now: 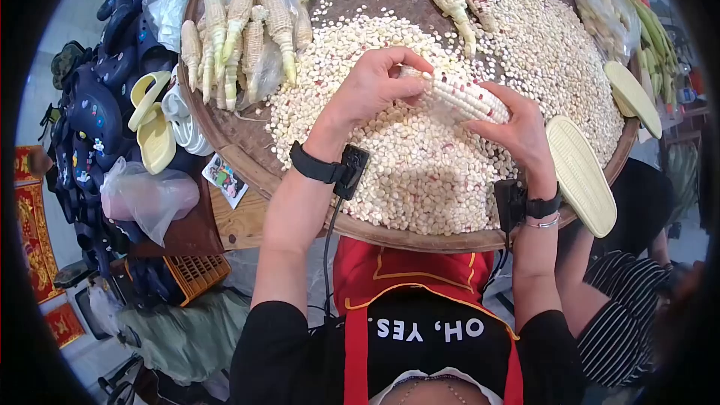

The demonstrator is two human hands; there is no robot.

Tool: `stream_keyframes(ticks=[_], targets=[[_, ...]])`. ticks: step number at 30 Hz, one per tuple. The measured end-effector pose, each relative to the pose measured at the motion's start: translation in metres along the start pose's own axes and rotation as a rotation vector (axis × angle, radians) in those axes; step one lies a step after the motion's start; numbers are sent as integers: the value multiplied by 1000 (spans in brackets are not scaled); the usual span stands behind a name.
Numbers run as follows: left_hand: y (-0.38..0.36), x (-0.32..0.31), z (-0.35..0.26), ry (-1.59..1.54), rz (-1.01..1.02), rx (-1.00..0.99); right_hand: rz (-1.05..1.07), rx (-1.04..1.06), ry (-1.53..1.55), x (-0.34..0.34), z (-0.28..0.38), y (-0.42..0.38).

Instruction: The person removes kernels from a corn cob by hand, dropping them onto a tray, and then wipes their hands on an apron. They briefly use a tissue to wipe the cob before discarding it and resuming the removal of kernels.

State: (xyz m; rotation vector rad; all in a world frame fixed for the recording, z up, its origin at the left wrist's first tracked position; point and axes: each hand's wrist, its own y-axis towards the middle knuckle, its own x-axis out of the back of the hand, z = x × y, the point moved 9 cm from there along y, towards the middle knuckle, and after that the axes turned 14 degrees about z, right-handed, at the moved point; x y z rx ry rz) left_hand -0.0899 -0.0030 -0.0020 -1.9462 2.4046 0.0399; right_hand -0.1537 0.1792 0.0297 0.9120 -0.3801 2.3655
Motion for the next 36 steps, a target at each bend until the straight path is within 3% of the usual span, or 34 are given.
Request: stream_keyframes(ticks=[6,20,30,36], targets=[[-3,1,-6,41,-66,-26,-34,-1,-80,-1,6,0],[0,0,8,-132,96,40,31,1,-29,-2,-5,-2],[1,-4,7,-180,51,48,32,-37,-89,-1,-4,0],[-1,-6,-3,101,-29,56,35,-21,-147,-4,5,3]])
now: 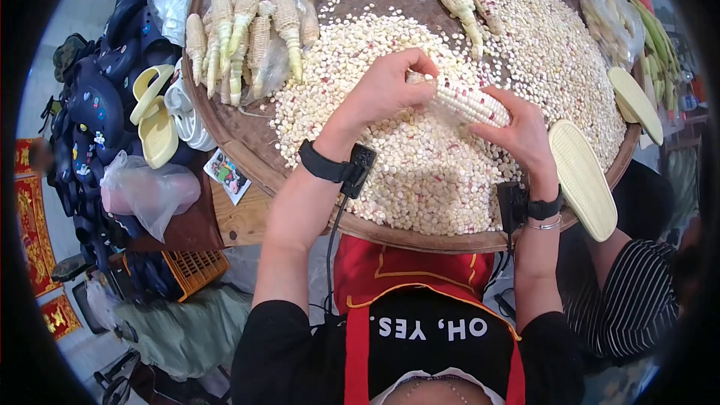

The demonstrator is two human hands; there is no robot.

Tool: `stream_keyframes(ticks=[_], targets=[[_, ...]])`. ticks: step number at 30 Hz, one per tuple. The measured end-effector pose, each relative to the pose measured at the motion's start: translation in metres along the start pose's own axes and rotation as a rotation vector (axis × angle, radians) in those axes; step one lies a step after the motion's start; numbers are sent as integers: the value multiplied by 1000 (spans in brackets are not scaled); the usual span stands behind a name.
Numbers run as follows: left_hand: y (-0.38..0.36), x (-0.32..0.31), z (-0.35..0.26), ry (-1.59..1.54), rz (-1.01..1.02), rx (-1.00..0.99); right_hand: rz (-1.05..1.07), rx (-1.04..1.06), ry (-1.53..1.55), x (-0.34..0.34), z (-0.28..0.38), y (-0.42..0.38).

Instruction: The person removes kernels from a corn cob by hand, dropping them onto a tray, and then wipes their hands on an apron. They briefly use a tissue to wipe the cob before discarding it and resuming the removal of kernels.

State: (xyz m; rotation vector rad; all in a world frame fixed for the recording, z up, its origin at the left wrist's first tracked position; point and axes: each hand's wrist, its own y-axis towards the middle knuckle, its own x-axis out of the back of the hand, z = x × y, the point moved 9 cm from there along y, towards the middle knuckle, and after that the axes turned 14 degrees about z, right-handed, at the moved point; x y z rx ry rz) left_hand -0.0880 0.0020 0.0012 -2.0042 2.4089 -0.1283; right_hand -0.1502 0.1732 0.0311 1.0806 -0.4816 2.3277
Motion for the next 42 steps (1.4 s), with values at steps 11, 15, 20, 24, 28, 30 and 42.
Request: stream_keyframes(ticks=[11,15,20,24,28,30,42], targets=[[1,9,19,-273,54,44,13,-11,111,-2,-4,-2],[1,3,9,-155,73,31,21,-71,107,0,-9,-3],[-2,8,6,-279,7,-25,-56,-2,92,1,-10,-2],[-1,3,-13,-29,-1,-101,-17,-74,207,2,-16,-3],[0,5,-11,116,-47,-101,-29,-4,127,-1,-18,-2],[1,3,-2,-25,-24,-81,34,31,166,-7,-16,0],[-6,1,-13,122,-50,-17,-148,187,-172,7,15,-14]])
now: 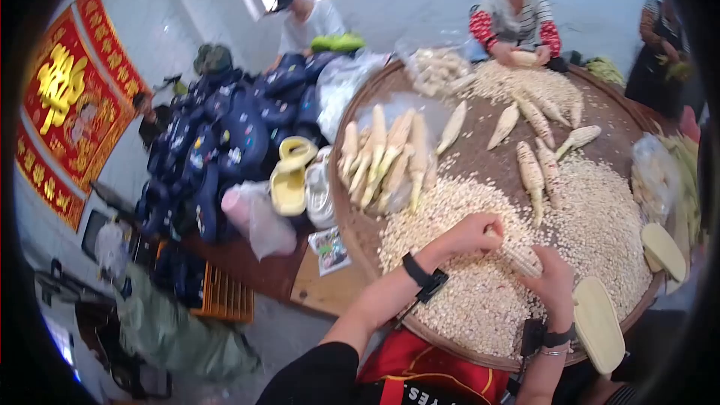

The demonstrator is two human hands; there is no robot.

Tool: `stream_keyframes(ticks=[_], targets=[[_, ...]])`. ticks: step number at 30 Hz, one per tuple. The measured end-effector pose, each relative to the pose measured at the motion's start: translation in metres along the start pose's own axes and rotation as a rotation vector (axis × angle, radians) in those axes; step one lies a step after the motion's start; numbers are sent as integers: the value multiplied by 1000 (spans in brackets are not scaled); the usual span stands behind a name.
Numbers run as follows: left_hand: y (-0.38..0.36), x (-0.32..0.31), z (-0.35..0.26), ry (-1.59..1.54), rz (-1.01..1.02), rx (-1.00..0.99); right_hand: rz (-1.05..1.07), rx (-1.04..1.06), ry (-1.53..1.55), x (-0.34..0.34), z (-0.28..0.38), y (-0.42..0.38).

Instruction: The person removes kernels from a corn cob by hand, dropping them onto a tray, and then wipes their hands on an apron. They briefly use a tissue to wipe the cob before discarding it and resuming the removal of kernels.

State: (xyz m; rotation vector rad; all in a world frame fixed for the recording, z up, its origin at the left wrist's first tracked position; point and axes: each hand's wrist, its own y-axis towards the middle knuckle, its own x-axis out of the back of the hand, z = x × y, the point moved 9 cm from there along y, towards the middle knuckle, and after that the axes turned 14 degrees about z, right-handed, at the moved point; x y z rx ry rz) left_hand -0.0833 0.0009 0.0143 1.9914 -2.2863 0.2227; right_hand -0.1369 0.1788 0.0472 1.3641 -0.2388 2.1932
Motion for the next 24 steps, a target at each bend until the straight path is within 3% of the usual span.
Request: stream_keyframes(ticks=[1,3,5,6,8,11,12,14,18,24], targets=[[0,-3,6,-139,24,23,-13,34,-20,3,3,-1],[5,-2,14,-121,32,-52,-16,49,-35,7,7,1],[4,-9,27,-269,38,72,-39,29,-43,3,4,-10],[17,-30,25,-274,109,45,-57,62,-53,9,5,-8],[9,-19,29,-233,-6,103,-89,45,-114,17,-1,-10],[15,-21,39,-119,54,74,-50,20,-138,5,-2,-3],[8,-10,39,-131,-8,76,-43,32,-102,4,5,0],[8,-19,28,-287,118,16,-2,54,-74,5,9,3],[3,-20,30,-373,66,55,57,1,76,-9,-8,-2],[3,-5,21,-97,37,82,100,-89,-10,-11,-8,3]])
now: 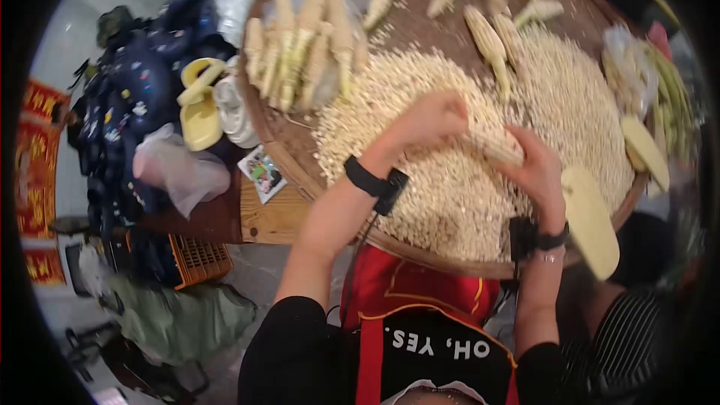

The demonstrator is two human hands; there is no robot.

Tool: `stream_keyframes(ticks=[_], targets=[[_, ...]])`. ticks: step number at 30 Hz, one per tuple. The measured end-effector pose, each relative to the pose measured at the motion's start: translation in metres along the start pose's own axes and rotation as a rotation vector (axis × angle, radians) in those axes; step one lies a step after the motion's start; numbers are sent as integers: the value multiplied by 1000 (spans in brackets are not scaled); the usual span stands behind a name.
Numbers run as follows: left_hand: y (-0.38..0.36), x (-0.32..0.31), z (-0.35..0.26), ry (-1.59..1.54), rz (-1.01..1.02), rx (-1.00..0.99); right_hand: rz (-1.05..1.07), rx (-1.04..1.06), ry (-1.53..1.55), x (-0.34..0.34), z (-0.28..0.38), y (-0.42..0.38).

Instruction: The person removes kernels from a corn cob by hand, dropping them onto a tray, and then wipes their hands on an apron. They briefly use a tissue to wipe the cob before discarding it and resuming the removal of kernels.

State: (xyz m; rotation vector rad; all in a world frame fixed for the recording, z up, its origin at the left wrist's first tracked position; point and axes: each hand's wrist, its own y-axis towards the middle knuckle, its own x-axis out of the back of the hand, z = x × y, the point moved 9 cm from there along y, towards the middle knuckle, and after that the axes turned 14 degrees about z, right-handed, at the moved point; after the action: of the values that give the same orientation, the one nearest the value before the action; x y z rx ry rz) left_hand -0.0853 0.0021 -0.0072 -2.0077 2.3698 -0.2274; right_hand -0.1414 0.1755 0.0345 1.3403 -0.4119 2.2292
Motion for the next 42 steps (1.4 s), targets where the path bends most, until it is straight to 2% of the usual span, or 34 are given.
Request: stream_keyframes(ticks=[2,8,11,16,19,25,27,31,33,37,40,42], targets=[[3,2,-1,34,13,-68,0,-27,-16,0,0,0],[-1,3,-4,113,60,-44,-17,12,-19,0,-2,4],[-2,4,-2,37,90,-56,-46,42,21,1,1,3],[-1,3,-2,-49,46,6,-19,-24,14,4,-6,2],[1,-3,0,28,121,-3,-7,-43,4,9,-4,3],[2,-4,-6,143,86,-45,5,-22,56,4,-10,4],[0,-5,-14,286,-11,-53,10,-34,49,2,-13,3],[2,0,-2,112,90,-45,78,-87,95,-2,-15,5],[3,-2,2,-97,152,-53,81,-77,151,-2,-18,5],[1,-1,5,-148,165,-1,53,-34,165,-3,-18,4],[0,-5,0,-228,203,-52,76,-89,194,-2,-19,4],[-2,-6,-6,-44,150,-52,107,-167,211,-5,-25,4]])
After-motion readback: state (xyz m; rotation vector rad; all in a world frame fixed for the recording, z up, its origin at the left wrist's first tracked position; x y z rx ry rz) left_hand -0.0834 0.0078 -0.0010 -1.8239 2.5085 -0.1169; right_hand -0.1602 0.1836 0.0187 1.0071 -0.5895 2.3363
